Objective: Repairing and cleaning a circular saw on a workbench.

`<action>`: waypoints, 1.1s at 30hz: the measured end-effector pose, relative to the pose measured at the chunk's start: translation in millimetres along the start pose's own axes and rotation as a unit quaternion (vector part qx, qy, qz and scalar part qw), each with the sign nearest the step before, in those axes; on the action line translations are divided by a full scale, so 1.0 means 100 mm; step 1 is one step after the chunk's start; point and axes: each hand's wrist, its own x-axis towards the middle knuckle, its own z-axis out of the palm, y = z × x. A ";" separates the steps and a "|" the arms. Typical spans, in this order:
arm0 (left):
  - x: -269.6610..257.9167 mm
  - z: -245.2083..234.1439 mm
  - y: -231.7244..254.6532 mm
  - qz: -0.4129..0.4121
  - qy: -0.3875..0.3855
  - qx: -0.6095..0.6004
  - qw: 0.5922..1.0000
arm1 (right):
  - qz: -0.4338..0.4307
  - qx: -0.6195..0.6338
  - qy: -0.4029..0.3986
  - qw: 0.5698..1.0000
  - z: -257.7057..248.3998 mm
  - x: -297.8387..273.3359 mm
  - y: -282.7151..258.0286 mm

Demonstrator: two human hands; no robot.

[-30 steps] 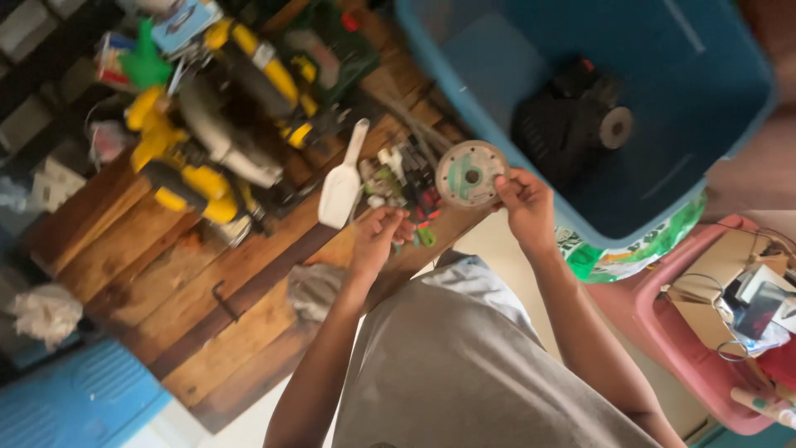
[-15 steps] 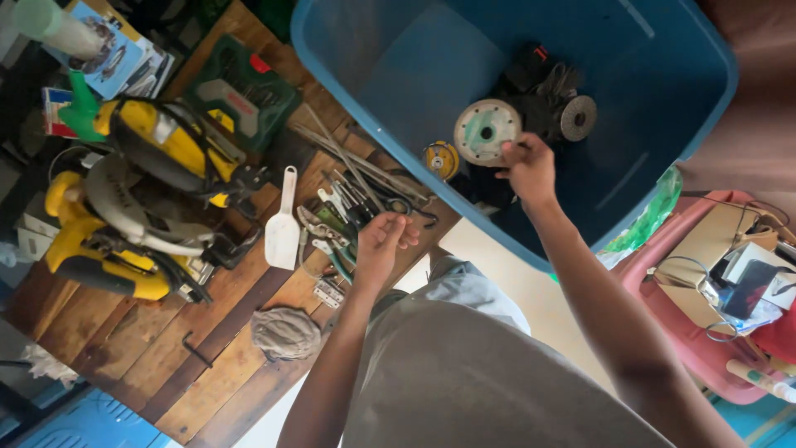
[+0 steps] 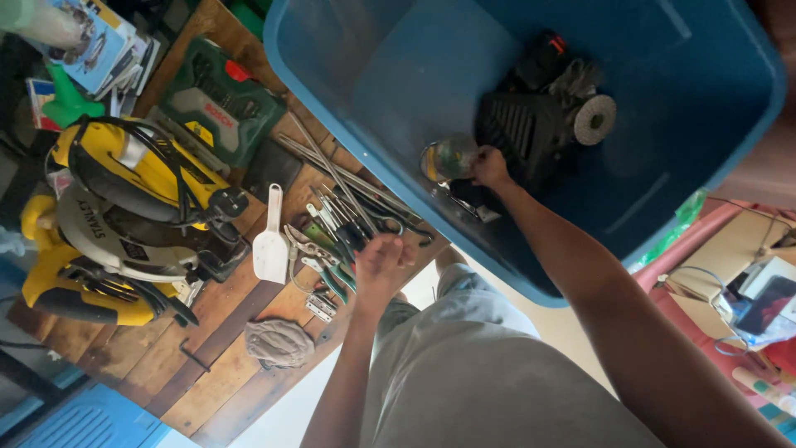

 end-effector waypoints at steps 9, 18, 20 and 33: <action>-0.21 -0.15 0.02 -0.012 0.079 0.036 0.996 | -0.041 -0.259 0.019 0.965 0.31 0.25 0.22; -0.38 -0.34 -0.27 -0.007 0.127 -0.007 0.992 | -0.193 -0.505 -0.053 0.840 0.57 0.60 0.70; -0.39 -0.36 -0.31 -0.009 0.135 -0.002 0.991 | -0.136 -0.452 -0.037 0.881 0.57 0.36 0.32; -0.53 -0.42 -0.35 -0.021 0.121 -0.055 0.991 | -0.293 -0.518 -0.096 0.798 0.27 0.76 0.31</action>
